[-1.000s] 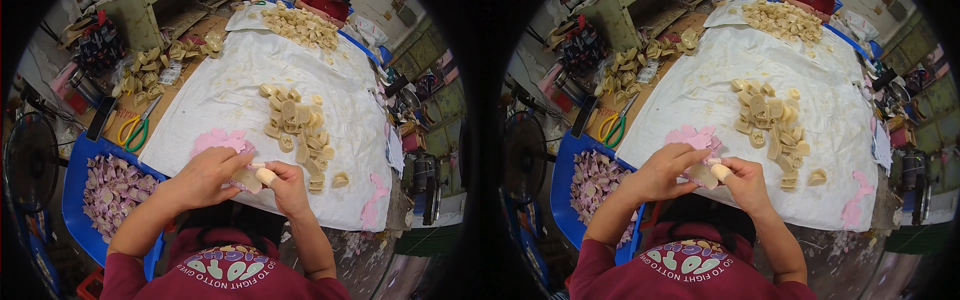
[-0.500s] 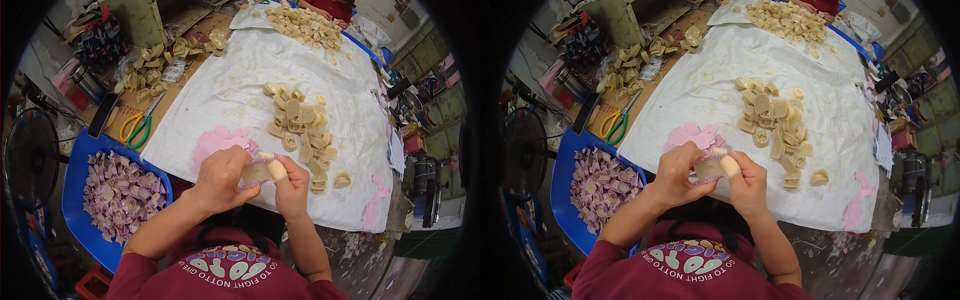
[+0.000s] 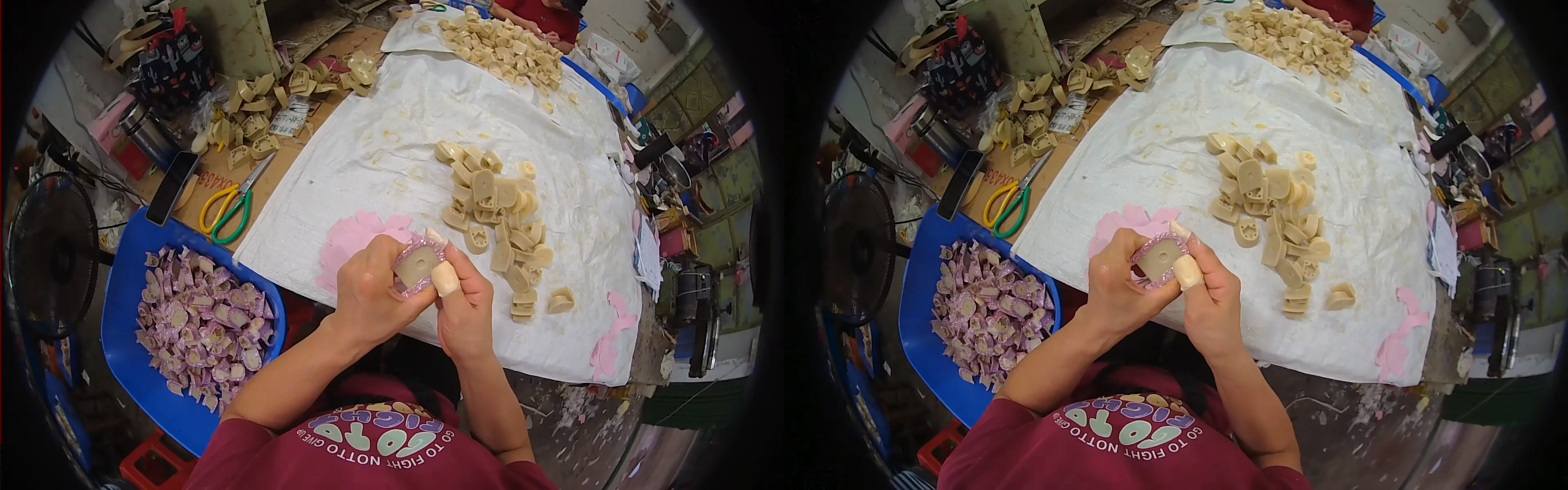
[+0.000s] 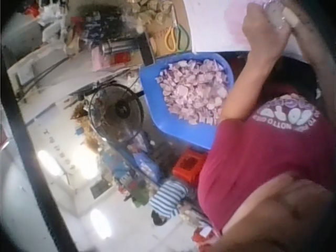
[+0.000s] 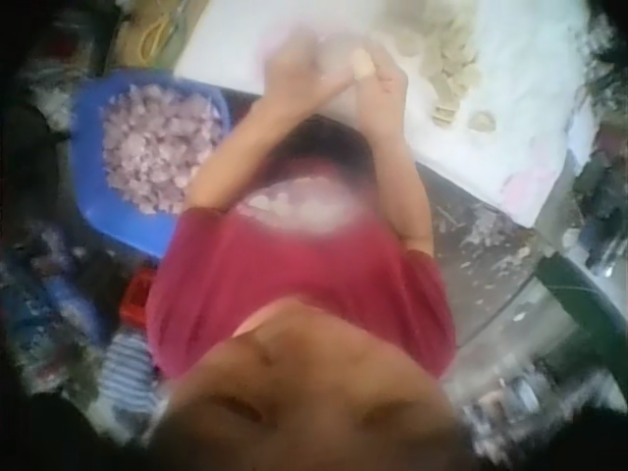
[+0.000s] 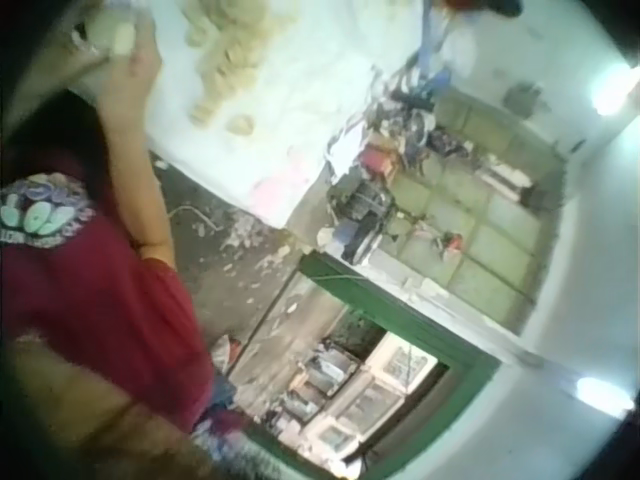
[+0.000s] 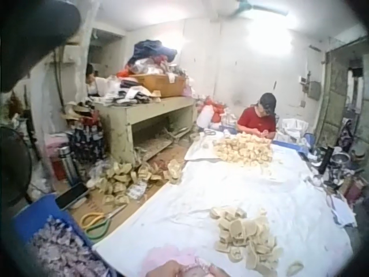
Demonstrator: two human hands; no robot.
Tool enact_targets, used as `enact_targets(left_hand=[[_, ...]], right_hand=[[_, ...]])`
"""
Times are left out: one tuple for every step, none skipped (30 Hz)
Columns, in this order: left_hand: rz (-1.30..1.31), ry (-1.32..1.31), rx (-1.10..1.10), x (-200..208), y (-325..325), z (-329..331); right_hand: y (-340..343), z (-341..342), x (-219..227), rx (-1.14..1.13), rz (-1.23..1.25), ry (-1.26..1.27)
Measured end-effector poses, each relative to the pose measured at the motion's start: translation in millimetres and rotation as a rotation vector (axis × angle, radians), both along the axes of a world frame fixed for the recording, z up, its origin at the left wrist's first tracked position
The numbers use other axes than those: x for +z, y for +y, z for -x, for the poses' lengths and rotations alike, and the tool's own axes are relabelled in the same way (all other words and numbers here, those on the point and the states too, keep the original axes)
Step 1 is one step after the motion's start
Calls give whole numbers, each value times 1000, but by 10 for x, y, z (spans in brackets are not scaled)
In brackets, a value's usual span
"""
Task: The person wraps small, beige, shell-shaped items with pink paper wrappers by hand. They pick up a wrapper and an item, fold the wrapper around the item, and place the finished product into a blue bin. The process is repeated continuously throughout the video.
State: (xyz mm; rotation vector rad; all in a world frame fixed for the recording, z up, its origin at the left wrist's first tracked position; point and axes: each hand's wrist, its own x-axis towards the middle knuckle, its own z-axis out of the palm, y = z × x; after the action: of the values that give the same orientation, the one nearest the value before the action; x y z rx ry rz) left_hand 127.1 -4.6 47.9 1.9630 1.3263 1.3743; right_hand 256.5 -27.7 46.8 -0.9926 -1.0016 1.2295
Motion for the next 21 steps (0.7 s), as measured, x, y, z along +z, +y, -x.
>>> enact_targets(left_hand=[[16, 13, -9, -9, -7, -7], [65, -29, -111, 2, -7, 36], [108, -72, -215, 48, 19, 112], [150, -115, -319, 89, 43, 184], [329, -299, -388, 118, 58, 240], [511, -481, -451, 141, 61, 299], [692, -665, -511, 152, 71, 342], [630, -627, -566, 158, 97, 365], [573, -604, -516, 155, 95, 364], [516, -581, -466, 144, 84, 351], [460, -557, -416, 138, 72, 333], [389, -523, -357, 144, 56, 311], [317, -488, -298, 157, 36, 281], [246, -454, -238, 171, 15, 249], [167, -364, -246, 179, -25, 205], [87, -274, -253, 191, -67, 158], [8, -185, -259, 201, -106, 136], [20, -195, -271, 208, -131, 129], [78, -247, -298, 197, -130, 126], [137, -300, -325, 184, -123, 130], [190, -350, -350, 196, -107, 140]], right_hand=[[2, -2, 4, -3, -42, -129], [15, -13, 24, -6, -85, -259], [36, -42, 62, -11, -133, -390], [42, -110, 114, 74, -117, -382], [43, -204, 177, 159, -100, -374], [43, -249, 209, 246, -82, -364], [53, -239, 213, 229, -154, -406], [63, -218, 215, 210, -227, -448], [75, -191, 220, 192, -302, -491], [61, -174, 201, 153, -254, -450], [26, -161, 161, 115, -205, -408], [-10, -146, 137, 74, -155, -367], [-40, -116, 142, 107, -35, -261], [-69, -80, 157, 140, 83, -154], [-100, -64, 162, 171, 207, -47], [-101, -66, 150, 150, 195, -18], [-83, -69, 133, 129, 184, 10], [-57, -76, 118, 110, 170, 41], [-40, -91, 115, 141, 213, 68], [-23, -118, 114, 173, 256, 95], [3, -147, 132, 207, 293, 122]])
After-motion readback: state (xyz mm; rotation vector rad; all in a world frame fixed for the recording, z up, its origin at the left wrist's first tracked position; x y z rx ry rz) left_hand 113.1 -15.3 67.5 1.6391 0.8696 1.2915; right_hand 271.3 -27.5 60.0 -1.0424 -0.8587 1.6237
